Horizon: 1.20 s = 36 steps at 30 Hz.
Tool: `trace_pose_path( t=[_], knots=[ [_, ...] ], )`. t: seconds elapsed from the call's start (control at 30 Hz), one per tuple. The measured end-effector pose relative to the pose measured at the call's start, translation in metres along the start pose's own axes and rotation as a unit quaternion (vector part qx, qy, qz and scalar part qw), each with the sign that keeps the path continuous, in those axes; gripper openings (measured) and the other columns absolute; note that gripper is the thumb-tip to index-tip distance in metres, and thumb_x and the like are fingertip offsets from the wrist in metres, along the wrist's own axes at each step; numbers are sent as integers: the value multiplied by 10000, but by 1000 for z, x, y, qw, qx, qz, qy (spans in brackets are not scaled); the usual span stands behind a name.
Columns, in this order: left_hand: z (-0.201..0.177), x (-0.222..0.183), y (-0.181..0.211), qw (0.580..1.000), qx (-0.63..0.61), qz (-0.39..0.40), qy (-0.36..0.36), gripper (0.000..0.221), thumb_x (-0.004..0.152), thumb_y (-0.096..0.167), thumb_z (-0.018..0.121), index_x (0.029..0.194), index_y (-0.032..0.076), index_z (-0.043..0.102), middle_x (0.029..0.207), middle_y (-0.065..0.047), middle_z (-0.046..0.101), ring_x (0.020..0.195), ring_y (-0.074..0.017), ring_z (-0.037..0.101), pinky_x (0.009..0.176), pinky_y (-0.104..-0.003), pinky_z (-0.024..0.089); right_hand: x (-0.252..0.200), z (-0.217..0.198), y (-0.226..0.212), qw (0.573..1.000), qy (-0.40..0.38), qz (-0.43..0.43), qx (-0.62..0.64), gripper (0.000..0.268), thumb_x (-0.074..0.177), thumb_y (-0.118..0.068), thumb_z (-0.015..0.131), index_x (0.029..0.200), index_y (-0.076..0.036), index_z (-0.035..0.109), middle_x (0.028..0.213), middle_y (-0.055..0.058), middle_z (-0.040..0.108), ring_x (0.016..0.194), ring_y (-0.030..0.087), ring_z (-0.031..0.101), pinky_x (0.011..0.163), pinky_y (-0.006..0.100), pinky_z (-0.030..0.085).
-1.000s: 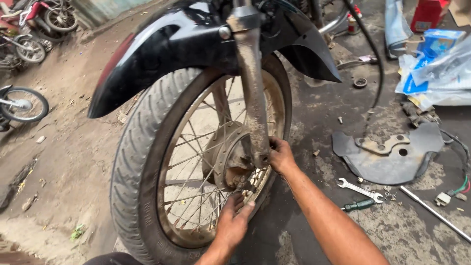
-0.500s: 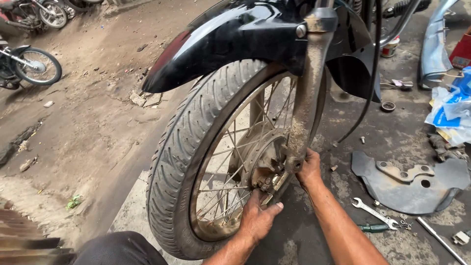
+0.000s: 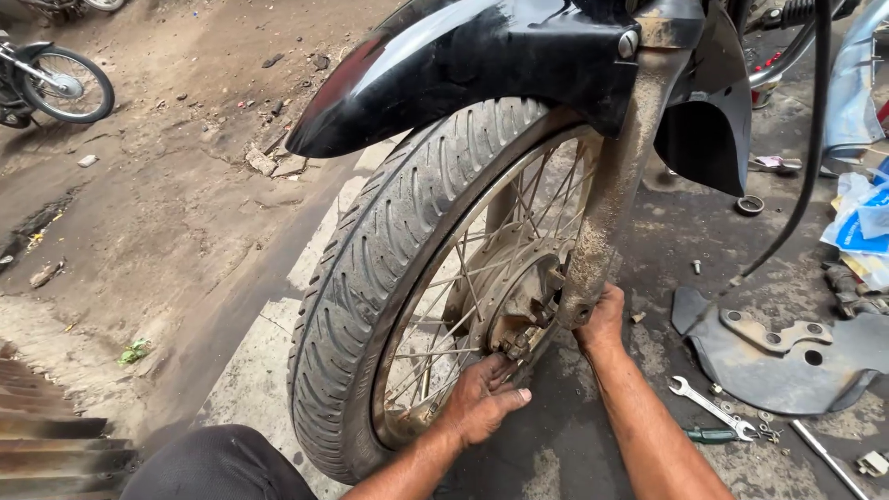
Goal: The person crouches beside a motorcycle's front wheel and uses a metal rod to loosen the axle nut. They remove the brake plate with brake shoes from the wheel hub, set it on the ground, and work on the brake shoe assembly with pliers and a screwdriver, separating components by hand.
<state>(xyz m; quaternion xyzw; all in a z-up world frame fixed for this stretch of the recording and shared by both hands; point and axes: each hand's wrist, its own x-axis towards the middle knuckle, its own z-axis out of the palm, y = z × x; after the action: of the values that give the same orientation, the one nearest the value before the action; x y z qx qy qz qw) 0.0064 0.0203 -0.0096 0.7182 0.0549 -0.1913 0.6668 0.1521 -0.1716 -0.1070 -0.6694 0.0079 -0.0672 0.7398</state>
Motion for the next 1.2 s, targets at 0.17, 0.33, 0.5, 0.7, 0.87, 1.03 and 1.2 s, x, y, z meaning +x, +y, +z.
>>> trace_pose_path(
  t=[0.17, 0.33, 0.5, 0.7, 0.87, 1.03, 1.2],
  knots=[
    [0, 1, -23, 992, -114, 26, -42, 772, 832, 107, 705, 1491, -86, 353, 1614, -267, 370, 1559, -328, 296, 1271, -450, 244, -1, 7, -11, 999, 19, -30, -33, 38, 894, -2, 725, 885, -7, 762, 806, 25, 744, 699, 76, 632, 604, 268, 516],
    [7, -3, -7, 984, -172, 8, -51, 857, 815, 93, 693, 1526, -85, 249, 1637, -288, 300, 1582, -346, 219, 1271, -489, 236, 4, -1, 4, 999, 4, -33, 29, 73, 894, 24, 690, 873, -18, 746, 809, 12, 725, 693, 71, 625, 584, 263, 515],
    [5, -4, -14, 985, -155, -17, -72, 967, 799, 119, 715, 1568, -38, 150, 1668, -276, 220, 1597, -337, 160, 1281, -488, 209, 2, 2, 1, 999, 30, -18, -8, 67, 922, 24, 698, 874, -1, 737, 795, 35, 729, 680, 90, 641, 574, 273, 520],
    [8, -11, 16, 985, -119, -64, -109, 1084, 751, 158, 738, 1628, 73, 108, 1663, -274, 158, 1554, -402, 196, 1256, -509, 182, 1, -1, 1, 998, 30, -62, 8, 50, 927, -12, 712, 939, 5, 757, 870, 52, 758, 740, 91, 671, 629, 267, 548],
    [30, -15, -16, 967, -198, 0, -158, 1108, 777, 174, 742, 1635, 30, 56, 1720, -268, 98, 1623, -349, 40, 1296, -517, 122, -9, -16, -22, 998, 34, -55, 1, 186, 930, -76, 681, 1070, 19, 760, 920, 68, 774, 776, 101, 688, 678, 259, 557],
    [48, -26, -2, 960, -238, 14, -147, 1094, 761, 186, 745, 1616, -3, 88, 1739, -272, 109, 1626, -350, 38, 1280, -520, 135, -8, -19, -63, 992, 25, -60, -108, 236, 925, -149, 714, 1086, 18, 760, 923, 84, 792, 809, 117, 713, 712, 274, 562],
    [48, -33, 9, 958, -253, -13, -132, 1074, 759, 188, 762, 1595, -6, 116, 1717, -261, 127, 1631, -338, 75, 1291, -529, 164, -11, -27, -66, 983, -9, -48, -178, 237, 926, -144, 691, 1107, -3, 748, 898, 95, 802, 786, 109, 721, 718, 290, 562]
  ],
)
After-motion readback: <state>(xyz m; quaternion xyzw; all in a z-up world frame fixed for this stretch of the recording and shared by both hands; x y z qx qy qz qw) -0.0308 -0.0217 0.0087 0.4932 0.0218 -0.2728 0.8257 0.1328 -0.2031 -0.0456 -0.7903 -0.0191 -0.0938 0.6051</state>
